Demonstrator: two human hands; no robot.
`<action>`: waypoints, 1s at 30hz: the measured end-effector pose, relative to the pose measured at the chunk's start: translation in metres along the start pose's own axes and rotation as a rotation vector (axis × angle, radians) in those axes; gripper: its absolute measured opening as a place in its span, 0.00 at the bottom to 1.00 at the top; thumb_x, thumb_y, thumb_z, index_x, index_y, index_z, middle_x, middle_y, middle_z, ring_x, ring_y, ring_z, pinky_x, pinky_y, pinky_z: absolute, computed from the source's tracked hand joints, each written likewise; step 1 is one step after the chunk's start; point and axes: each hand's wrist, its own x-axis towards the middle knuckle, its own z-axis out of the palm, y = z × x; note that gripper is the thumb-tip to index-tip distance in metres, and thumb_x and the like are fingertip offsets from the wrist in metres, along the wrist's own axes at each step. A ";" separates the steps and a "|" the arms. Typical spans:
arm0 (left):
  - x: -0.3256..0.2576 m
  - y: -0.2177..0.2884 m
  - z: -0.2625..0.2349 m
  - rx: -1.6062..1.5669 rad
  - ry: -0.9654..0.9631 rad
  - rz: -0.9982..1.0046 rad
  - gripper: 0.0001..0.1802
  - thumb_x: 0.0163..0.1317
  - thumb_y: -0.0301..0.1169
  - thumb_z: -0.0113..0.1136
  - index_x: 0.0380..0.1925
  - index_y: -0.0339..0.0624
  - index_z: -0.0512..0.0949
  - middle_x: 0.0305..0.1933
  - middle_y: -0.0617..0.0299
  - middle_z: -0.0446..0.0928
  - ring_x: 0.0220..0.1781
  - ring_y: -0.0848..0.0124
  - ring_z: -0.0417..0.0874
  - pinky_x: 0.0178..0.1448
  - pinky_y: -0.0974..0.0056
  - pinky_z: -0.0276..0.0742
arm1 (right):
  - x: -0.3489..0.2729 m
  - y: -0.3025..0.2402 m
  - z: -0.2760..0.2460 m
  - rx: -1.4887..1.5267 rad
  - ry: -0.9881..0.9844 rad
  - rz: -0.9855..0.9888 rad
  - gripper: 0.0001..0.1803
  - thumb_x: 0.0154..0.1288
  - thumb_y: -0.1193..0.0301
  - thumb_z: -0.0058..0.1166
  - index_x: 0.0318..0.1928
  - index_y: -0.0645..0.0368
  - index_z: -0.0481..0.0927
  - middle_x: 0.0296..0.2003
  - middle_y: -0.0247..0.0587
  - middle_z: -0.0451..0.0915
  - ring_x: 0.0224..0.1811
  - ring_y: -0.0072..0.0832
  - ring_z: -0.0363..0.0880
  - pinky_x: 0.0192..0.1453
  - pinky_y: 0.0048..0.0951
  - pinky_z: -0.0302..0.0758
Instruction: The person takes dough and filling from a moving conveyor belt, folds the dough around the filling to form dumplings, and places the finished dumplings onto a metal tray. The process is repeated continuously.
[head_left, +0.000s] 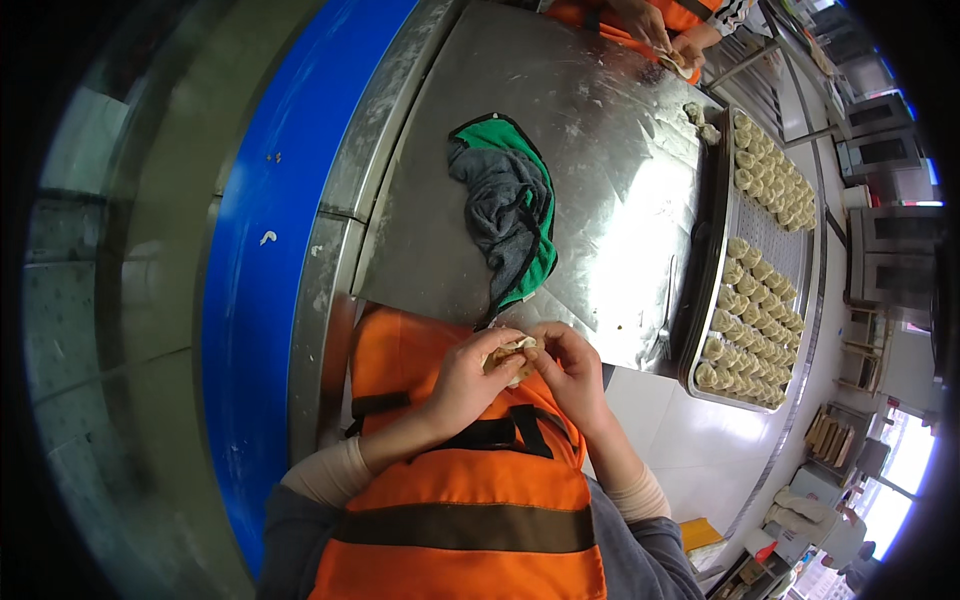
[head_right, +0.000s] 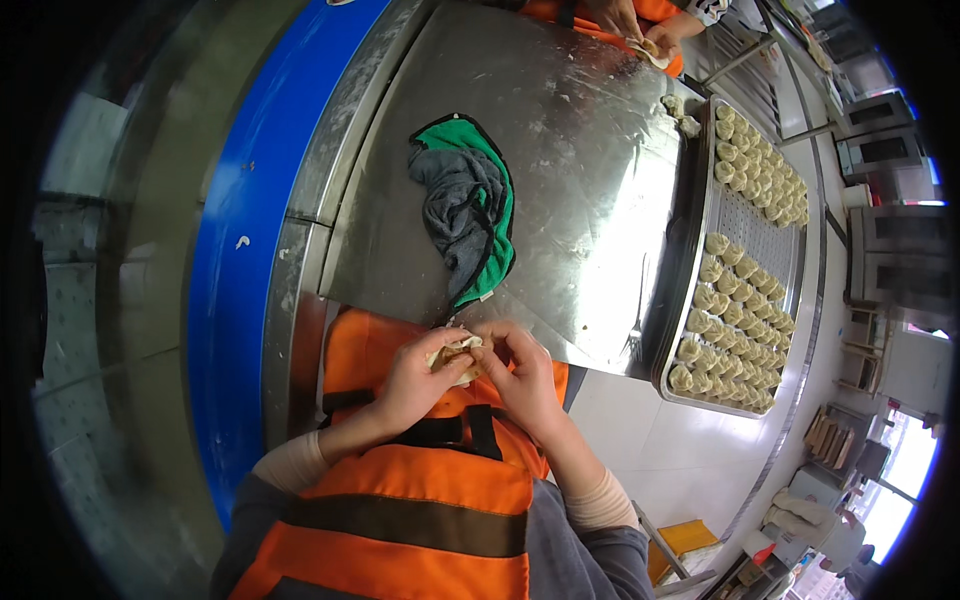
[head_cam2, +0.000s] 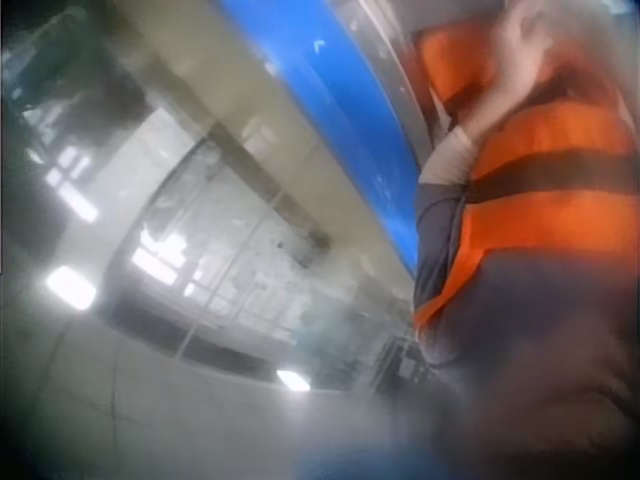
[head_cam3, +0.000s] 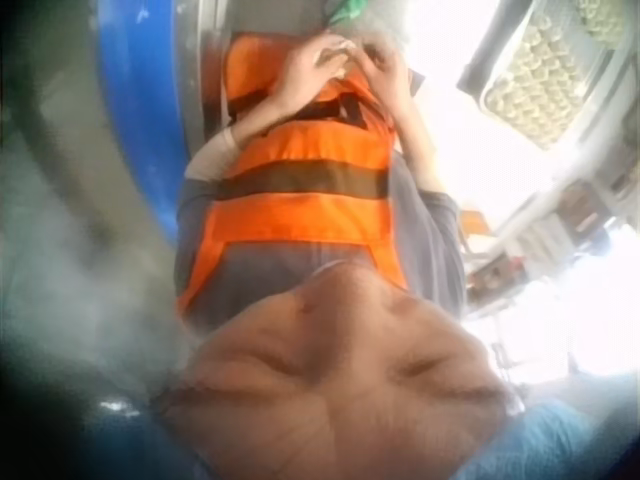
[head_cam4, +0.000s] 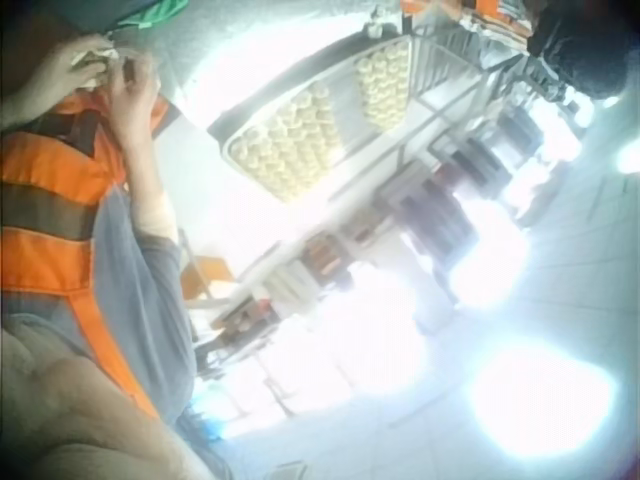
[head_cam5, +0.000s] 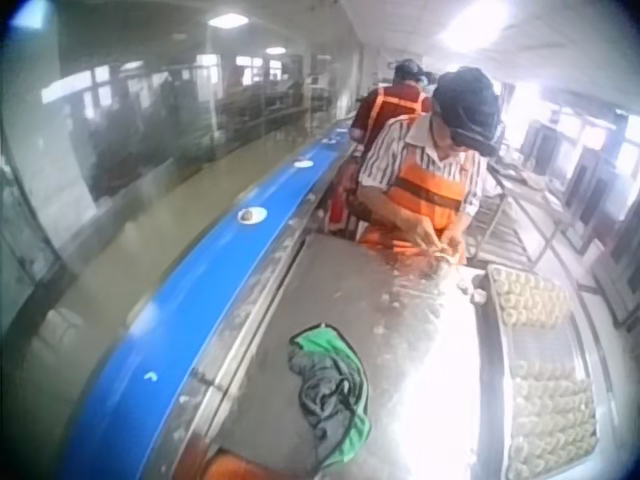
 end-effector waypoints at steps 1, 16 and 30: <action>0.000 0.004 -0.002 0.008 -0.016 -0.040 0.14 0.65 0.19 0.59 0.51 0.34 0.77 0.46 0.61 0.82 0.46 0.74 0.83 0.49 0.68 0.80 | 0.002 0.001 -0.002 -0.104 -0.020 -0.056 0.06 0.61 0.80 0.64 0.38 0.61 0.80 0.34 0.39 0.80 0.32 0.27 0.79 0.37 0.26 0.76; 0.001 -0.015 -0.010 -0.685 -0.137 -0.479 0.14 0.72 0.29 0.57 0.54 0.38 0.72 0.45 0.58 0.81 0.41 0.72 0.84 0.33 0.71 0.79 | -0.002 0.028 -0.010 0.043 -0.079 0.065 0.04 0.68 0.80 0.60 0.41 0.66 0.79 0.41 0.33 0.78 0.41 0.18 0.77 0.49 0.21 0.76; -0.004 -0.011 0.001 0.096 -0.033 -0.027 0.42 0.63 0.22 0.65 0.73 0.42 0.54 0.45 0.53 0.82 0.46 0.64 0.85 0.51 0.62 0.80 | -0.005 0.034 0.000 0.335 -0.172 0.151 0.15 0.67 0.75 0.62 0.54 0.62 0.81 0.42 0.33 0.78 0.45 0.20 0.76 0.53 0.25 0.75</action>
